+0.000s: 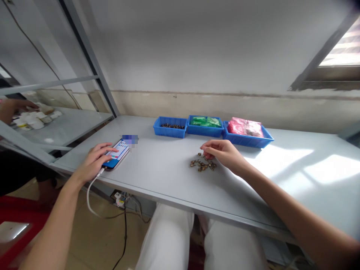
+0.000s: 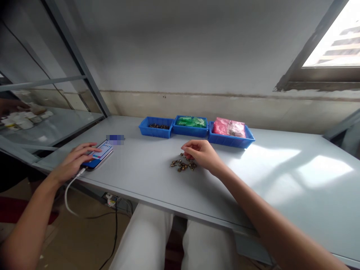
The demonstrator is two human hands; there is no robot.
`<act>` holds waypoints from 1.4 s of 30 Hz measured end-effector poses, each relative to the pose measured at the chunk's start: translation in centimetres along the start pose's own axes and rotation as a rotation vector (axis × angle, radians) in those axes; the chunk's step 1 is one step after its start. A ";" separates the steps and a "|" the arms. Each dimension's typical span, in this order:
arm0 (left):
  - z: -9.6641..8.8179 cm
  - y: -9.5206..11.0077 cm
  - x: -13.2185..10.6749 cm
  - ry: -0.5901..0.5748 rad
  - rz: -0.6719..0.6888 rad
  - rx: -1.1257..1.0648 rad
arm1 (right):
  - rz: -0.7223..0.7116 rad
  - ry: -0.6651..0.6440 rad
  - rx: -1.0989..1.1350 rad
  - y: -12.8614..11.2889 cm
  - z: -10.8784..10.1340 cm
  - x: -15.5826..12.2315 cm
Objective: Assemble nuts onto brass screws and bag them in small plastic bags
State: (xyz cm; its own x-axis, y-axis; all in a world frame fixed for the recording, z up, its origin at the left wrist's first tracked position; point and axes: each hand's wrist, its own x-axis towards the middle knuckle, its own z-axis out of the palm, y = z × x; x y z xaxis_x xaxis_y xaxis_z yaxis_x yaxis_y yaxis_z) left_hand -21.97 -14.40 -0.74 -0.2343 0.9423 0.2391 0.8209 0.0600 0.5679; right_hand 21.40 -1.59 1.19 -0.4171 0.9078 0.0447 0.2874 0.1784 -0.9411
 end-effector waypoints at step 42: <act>0.6 -0.6 0.4 0.123 -0.087 0.038 | -0.221 0.033 -0.463 0.2 -1.6 0.1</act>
State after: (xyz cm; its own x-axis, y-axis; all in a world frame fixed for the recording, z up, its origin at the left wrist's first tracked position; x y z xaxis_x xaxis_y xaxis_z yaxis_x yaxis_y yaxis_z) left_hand -22.29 -13.86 -1.45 -0.3653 0.8857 0.2866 0.8135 0.1540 0.5609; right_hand 22.80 -0.81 1.59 -0.4855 0.8395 0.2439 0.5500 0.5102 -0.6612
